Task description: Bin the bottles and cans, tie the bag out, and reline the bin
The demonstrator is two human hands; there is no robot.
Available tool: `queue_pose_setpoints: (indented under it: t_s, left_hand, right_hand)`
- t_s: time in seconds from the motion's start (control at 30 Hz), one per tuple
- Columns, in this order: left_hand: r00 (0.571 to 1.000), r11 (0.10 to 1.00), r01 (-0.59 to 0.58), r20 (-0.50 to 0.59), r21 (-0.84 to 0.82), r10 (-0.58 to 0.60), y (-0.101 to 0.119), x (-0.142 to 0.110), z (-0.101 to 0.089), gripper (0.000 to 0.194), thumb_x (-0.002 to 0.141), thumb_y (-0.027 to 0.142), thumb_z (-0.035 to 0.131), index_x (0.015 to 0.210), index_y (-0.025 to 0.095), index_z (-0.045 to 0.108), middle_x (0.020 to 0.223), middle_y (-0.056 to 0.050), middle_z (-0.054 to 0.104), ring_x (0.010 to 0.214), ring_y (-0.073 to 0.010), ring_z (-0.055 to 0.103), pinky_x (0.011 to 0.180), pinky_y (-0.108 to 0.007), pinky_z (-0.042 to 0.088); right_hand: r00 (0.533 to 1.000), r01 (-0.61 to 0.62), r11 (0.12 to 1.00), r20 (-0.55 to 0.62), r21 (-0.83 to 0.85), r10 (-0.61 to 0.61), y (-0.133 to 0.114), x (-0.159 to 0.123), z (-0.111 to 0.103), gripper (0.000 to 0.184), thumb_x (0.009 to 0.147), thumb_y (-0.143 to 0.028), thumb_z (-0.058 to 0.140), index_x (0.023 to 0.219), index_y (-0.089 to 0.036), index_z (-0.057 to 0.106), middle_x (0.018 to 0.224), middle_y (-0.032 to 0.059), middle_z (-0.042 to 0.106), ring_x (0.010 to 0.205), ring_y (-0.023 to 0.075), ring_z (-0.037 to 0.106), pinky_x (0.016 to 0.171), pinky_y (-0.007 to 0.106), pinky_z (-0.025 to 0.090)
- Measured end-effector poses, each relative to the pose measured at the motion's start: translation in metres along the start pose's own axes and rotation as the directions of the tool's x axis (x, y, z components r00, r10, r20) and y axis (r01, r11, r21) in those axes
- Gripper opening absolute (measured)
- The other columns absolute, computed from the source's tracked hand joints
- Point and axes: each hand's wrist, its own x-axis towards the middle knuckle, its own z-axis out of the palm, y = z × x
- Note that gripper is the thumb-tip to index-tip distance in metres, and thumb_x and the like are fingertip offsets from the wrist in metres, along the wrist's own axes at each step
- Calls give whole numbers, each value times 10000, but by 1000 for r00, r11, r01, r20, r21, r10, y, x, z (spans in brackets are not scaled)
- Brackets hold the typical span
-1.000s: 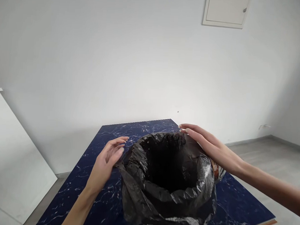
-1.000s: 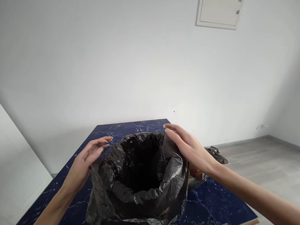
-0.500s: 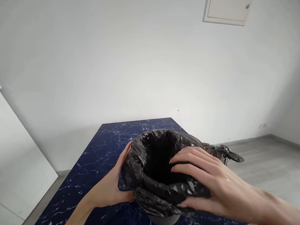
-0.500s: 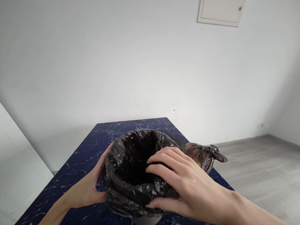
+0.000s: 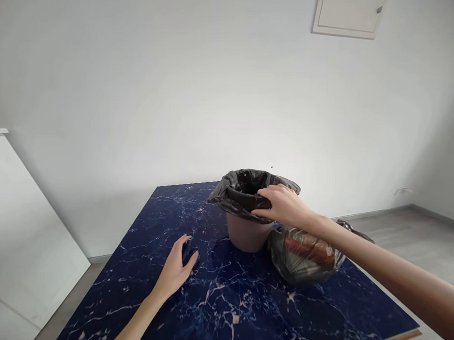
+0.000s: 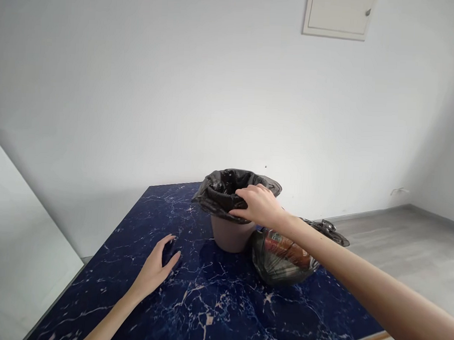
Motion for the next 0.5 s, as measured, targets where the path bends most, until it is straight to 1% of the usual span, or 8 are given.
queue_pose_setpoints:
  t_s: [0.07,0.2,0.37,0.43,0.5]
  left_hand:
    - [999,999,-33,9,35,33,0,-4,3,556,1035,591,466,1499,288,422,1685,-143,365,1520,-385,436,1212,-562,426]
    - [997,993,-77,28,92,75,-4,-7,6,482,1035,575,460,1411,281,527,1659,-137,390,1475,-394,490,1148,-570,497]
    - [992,984,-126,11,126,126,-12,-8,9,441,1047,546,455,1348,258,600,1595,-147,470,1473,-403,487,1147,-585,502]
    - [990,980,-141,2,141,143,-15,-8,11,433,1053,536,449,1339,254,611,1576,-146,494,1480,-402,480,1143,-589,506]
    - [988,976,-150,-4,158,153,-18,-8,13,432,1053,532,448,1341,254,611,1569,-145,506,1488,-401,474,1132,-595,519]
  right_hand:
    - [997,-72,995,25,-64,73,13,16,8,366,905,-530,687,1103,-224,717,1116,135,756,1048,361,687,855,454,515]
    - [990,-118,984,57,-137,126,39,38,17,322,900,-473,672,1093,-217,696,1094,137,765,1046,361,698,852,432,500]
    - [981,-173,969,60,-177,186,75,48,20,320,888,-427,685,1078,-169,691,1044,170,771,986,386,710,791,439,513]
    - [981,-179,966,39,-188,190,85,46,23,335,881,-394,695,1110,-148,687,1077,181,761,1021,400,701,840,469,527]
    - [980,-195,961,-10,-197,197,87,40,28,449,886,-377,697,1251,-121,645,1210,203,720,1140,420,662,960,519,514]
